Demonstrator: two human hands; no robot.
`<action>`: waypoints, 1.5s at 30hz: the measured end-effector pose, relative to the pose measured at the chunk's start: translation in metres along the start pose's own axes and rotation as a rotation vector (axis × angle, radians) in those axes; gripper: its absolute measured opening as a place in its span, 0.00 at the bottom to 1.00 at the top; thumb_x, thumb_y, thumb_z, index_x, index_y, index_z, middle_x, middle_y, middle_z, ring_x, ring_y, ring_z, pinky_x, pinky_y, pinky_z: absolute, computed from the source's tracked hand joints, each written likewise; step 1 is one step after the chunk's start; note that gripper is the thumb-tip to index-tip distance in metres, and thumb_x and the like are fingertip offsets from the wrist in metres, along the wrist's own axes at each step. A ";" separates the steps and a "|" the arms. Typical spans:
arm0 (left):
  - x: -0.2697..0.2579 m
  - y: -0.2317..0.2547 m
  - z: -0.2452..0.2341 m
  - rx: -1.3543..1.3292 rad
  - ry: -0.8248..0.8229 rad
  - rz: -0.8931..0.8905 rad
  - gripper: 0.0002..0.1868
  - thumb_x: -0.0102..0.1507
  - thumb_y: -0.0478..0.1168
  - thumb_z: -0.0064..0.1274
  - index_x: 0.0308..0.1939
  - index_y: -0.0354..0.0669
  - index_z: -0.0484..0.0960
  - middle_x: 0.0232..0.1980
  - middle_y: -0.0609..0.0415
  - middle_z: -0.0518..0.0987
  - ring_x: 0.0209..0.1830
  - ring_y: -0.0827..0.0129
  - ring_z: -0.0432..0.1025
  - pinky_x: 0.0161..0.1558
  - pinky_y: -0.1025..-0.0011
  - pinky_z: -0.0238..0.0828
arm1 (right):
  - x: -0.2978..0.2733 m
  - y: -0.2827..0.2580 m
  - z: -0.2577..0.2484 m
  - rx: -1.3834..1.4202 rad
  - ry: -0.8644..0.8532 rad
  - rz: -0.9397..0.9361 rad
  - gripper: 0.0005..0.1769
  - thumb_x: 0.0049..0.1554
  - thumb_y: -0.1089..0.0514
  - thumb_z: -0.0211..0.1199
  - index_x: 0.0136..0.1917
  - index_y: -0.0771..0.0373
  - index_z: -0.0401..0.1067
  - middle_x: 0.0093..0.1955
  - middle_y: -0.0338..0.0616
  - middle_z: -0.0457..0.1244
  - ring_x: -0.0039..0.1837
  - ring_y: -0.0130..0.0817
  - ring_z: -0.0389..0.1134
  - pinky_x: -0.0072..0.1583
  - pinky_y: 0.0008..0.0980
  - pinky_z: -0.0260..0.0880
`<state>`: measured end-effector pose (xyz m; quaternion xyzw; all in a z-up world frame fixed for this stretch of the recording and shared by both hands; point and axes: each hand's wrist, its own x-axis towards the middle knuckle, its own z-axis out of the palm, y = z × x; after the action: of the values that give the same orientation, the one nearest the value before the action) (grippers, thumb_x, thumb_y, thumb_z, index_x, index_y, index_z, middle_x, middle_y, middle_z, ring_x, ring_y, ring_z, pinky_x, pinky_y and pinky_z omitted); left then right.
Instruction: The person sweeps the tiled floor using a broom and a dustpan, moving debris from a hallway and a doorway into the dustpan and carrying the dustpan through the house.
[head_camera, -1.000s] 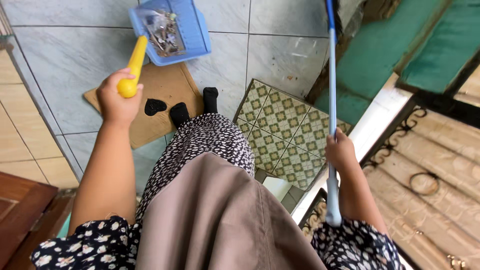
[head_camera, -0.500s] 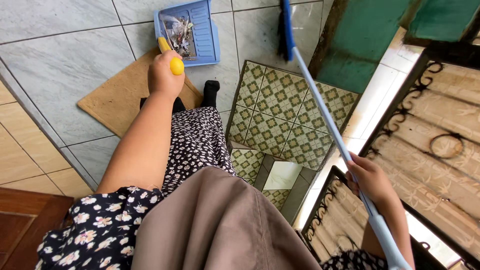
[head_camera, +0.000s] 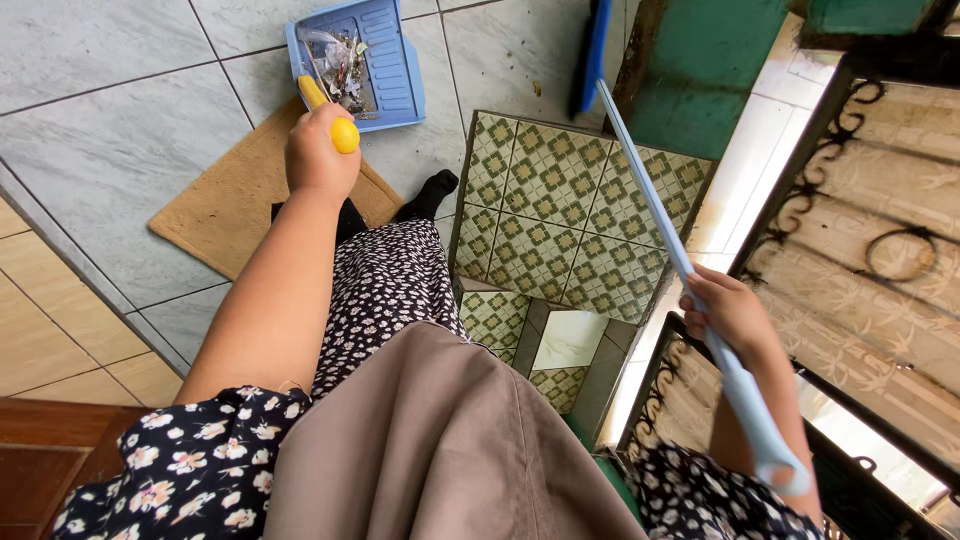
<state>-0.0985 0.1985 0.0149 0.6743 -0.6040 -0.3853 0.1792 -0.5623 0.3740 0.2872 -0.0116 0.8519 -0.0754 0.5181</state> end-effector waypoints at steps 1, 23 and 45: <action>0.001 0.001 0.000 0.000 -0.009 -0.003 0.16 0.55 0.30 0.65 0.45 0.48 0.81 0.50 0.47 0.81 0.50 0.47 0.76 0.49 0.57 0.74 | -0.013 -0.001 -0.011 0.003 0.003 0.001 0.27 0.66 0.56 0.49 0.77 0.59 0.63 0.34 0.37 0.56 0.31 0.25 0.53 0.33 0.27 0.58; 0.007 0.012 0.044 -0.041 0.101 0.031 0.12 0.56 0.29 0.60 0.41 0.47 0.80 0.44 0.47 0.82 0.46 0.47 0.76 0.47 0.57 0.74 | -0.075 -0.019 0.081 -0.106 -0.412 0.086 0.29 0.64 0.52 0.47 0.78 0.53 0.60 0.27 0.36 0.56 0.25 0.26 0.54 0.27 0.28 0.59; -0.032 -0.087 -0.055 0.011 0.253 0.078 0.14 0.58 0.28 0.63 0.45 0.44 0.80 0.49 0.47 0.83 0.51 0.47 0.77 0.53 0.59 0.74 | -0.028 0.000 0.165 -0.030 -0.269 0.045 0.21 0.64 0.58 0.49 0.70 0.58 0.65 0.30 0.39 0.54 0.27 0.29 0.54 0.30 0.29 0.55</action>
<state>0.0021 0.2350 -0.0019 0.6944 -0.6044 -0.2868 0.2651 -0.4037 0.3571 0.2372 -0.0103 0.7759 -0.0489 0.6289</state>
